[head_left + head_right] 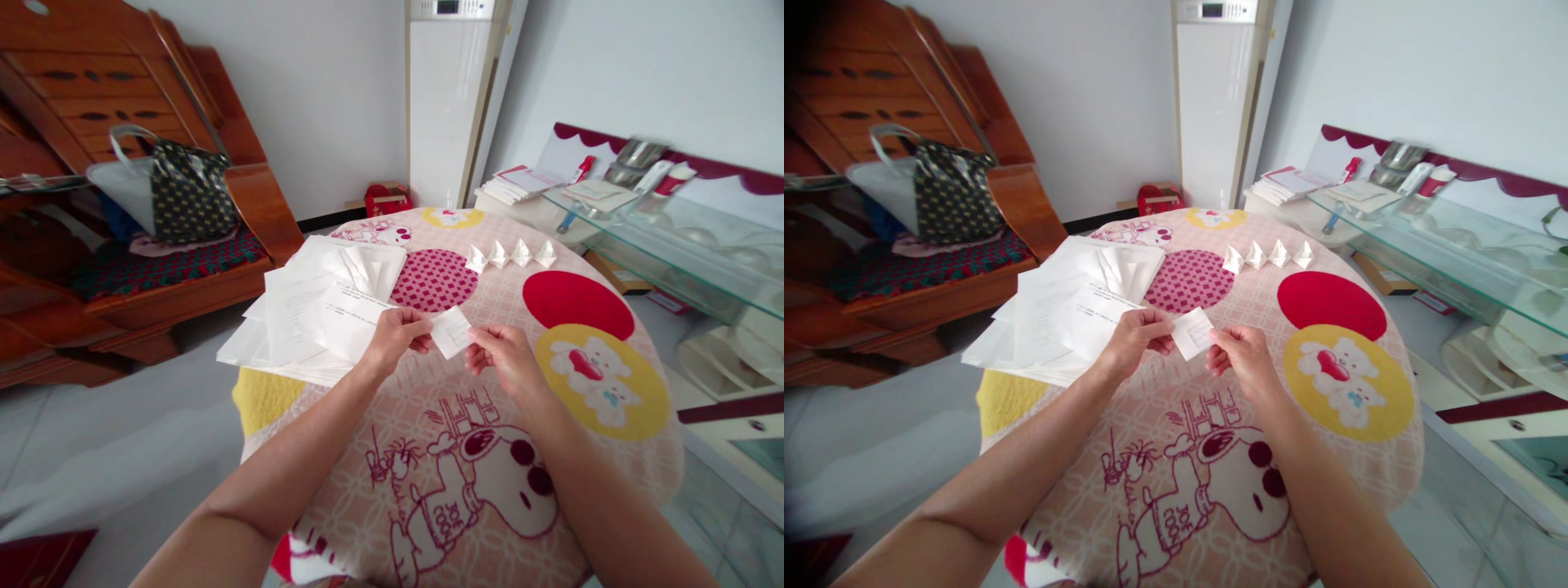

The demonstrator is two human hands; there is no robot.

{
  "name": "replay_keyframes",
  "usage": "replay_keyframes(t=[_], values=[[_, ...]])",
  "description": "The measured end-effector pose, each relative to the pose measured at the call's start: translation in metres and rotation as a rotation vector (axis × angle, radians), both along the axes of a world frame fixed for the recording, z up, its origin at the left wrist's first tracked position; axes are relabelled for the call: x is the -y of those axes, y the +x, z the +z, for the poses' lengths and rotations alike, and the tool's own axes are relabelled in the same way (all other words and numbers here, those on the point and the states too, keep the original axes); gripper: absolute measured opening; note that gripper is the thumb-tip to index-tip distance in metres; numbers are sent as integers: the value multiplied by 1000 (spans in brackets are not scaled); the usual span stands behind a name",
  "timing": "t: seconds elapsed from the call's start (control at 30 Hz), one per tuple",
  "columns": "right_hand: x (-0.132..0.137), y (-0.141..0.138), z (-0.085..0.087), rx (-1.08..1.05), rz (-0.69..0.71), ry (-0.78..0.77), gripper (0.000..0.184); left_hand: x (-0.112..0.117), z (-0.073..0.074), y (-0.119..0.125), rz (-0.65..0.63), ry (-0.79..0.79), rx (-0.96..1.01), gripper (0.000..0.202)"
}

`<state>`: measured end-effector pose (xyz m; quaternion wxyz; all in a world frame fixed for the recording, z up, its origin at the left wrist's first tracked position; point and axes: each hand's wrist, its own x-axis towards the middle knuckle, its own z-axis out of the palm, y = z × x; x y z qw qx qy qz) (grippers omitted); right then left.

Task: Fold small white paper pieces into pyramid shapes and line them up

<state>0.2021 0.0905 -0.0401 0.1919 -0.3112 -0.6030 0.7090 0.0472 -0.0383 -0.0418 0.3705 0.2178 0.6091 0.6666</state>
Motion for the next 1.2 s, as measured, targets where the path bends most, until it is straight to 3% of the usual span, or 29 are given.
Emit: replay_keyframes(t=[0.13, 0.2, 0.4, 0.53, 0.7, 0.83, 0.9, 1.0, 1.1, 1.2], values=[[-13, 1, -5, 26, -85, 86, 35, 2, 3, 0, -254, -171, 5, 8], [-15, 1, -6, 17, -92, 110, 36, 1, 3, 1, -309, -209, 21, 10], [-12, -2, -5, -56, -65, 90, 34, 0, 4, 2, -196, -173, 40, 13], [-16, -1, -8, -65, -51, 138, 30, 1, 6, 3, -261, -216, 46, 15], [-30, 4, -12, 74, 142, 154, 28, 2, 6, 4, -420, -344, -9, 18], [-37, 1, -16, 243, 313, 271, 23, 3, 1, 1, -509, -434, -190, 20], [-38, -4, -18, 297, 371, 386, 24, 3, -1, -2, -461, -360, -352, 20], [-39, -13, -22, 341, 360, 610, 23, 4, -3, -5, -416, -121, -583, 9], [-38, -21, -25, 349, 308, 832, 21, 5, -5, -4, -532, 58, -810, 13], [-35, -25, -26, 363, 289, 987, 21, 5, -11, -5, -645, 100, -1005, 21]])
